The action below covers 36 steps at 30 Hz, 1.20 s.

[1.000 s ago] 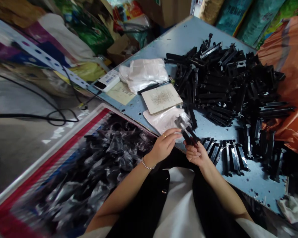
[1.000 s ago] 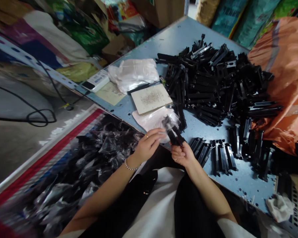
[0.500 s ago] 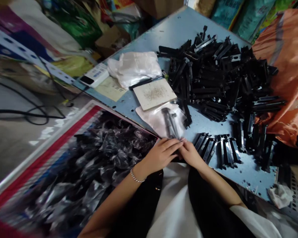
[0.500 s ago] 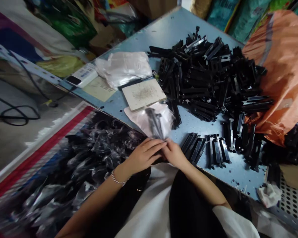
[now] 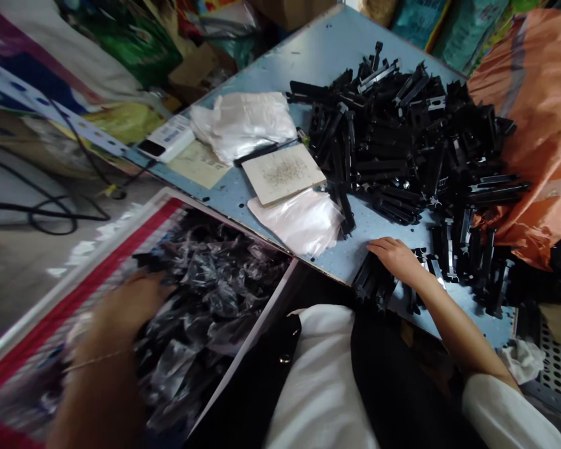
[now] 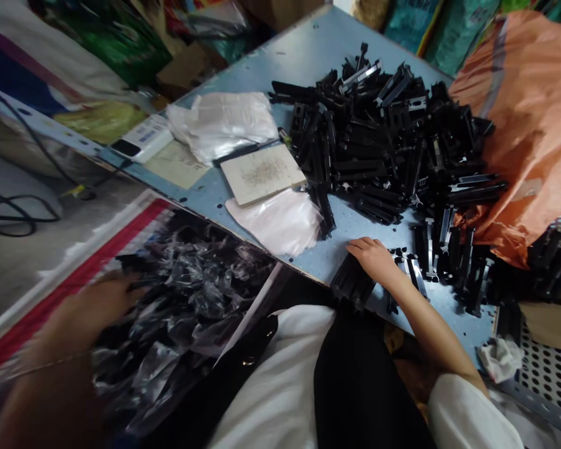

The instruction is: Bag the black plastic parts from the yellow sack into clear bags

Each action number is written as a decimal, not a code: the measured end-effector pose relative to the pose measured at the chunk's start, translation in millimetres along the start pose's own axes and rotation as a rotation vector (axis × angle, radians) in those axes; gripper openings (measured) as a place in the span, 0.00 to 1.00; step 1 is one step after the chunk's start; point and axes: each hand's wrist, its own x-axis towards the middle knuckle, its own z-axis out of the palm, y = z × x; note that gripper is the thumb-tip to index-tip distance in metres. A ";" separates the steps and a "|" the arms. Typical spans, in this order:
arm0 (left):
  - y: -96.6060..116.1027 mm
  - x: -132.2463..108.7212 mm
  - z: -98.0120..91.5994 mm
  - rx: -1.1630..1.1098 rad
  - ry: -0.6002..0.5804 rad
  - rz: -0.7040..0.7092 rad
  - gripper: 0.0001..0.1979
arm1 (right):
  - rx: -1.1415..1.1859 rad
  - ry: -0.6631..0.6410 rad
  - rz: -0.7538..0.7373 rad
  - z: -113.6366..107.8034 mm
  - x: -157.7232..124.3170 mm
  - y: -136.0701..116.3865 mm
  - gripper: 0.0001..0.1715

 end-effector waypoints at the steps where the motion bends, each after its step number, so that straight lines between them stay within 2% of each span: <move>1: 27.2 6.6 9.2 0.013 0.028 -0.012 0.13 | -0.004 -0.003 -0.024 -0.6 0.7 0.7 0.20; 3: 99.7 24.2 30.2 -0.079 0.119 0.019 0.15 | 0.014 0.014 -0.063 -6.4 0.3 1.4 0.18; 4: 138.6 34.1 41.4 -0.153 0.162 0.066 0.16 | 0.037 0.037 -0.068 -10.7 -0.9 1.8 0.18; 6: 207.1 53.3 62.9 -0.269 0.169 0.217 0.15 | 0.120 0.100 -0.036 -19.5 -4.8 3.1 0.17; 7: 232.5 61.9 72.3 -0.287 0.160 0.266 0.13 | 0.182 0.134 -0.003 -23.0 -7.2 3.6 0.17; 9: 261.7 76.7 86.4 -0.338 0.104 0.270 0.08 | 0.337 0.194 0.091 -26.5 -11.6 3.5 0.17; 11: 266.3 88.9 93.2 -0.393 0.074 0.208 0.06 | 0.519 0.247 0.212 -24.5 -13.8 0.5 0.17; 13: 257.0 99.3 94.0 -0.476 0.046 0.141 0.06 | 0.763 0.290 0.344 -17.9 -12.8 -6.7 0.16; 15: 245.0 107.9 92.1 -0.646 -0.018 0.055 0.06 | 1.114 0.272 0.450 -8.7 -8.3 -18.6 0.15; 17: 236.6 114.0 90.5 -0.877 -0.074 -0.055 0.06 | 1.515 0.165 0.505 1.3 -1.1 -34.5 0.17; 19: 232.6 117.5 90.1 -0.999 -0.034 -0.105 0.03 | 1.841 0.009 0.523 11.2 7.7 -52.1 0.20; 21: 230.6 118.7 89.5 -0.951 0.059 -0.043 0.03 | 2.061 -0.142 0.532 21.2 16.6 -68.5 0.20; 23: 228.1 118.4 87.4 -0.826 0.120 0.081 0.08 | 2.213 -0.286 0.548 31.4 24.6 -80.9 0.20; 26: 223.1 115.9 80.6 -0.659 0.130 0.228 0.14 | 2.378 -0.442 0.585 44.8 33.6 -89.7 0.22; 28: 221.8 111.5 75.1 -0.574 0.119 0.285 0.17 | 2.453 -0.475 0.600 49.8 38.2 -90.8 0.22; 30: 225.1 102.7 70.2 -0.514 0.117 0.363 0.21 | 2.497 -0.455 0.597 50.8 43.0 -90.3 0.21; 33: 239.8 79.7 63.9 -0.508 0.146 0.553 0.26 | 2.471 -0.335 0.565 47.6 51.1 -89.8 0.19; 36: 260.2 51.7 57.6 -0.573 0.105 0.699 0.31 | 2.219 -0.082 0.538 43.6 57.5 -92.9 0.17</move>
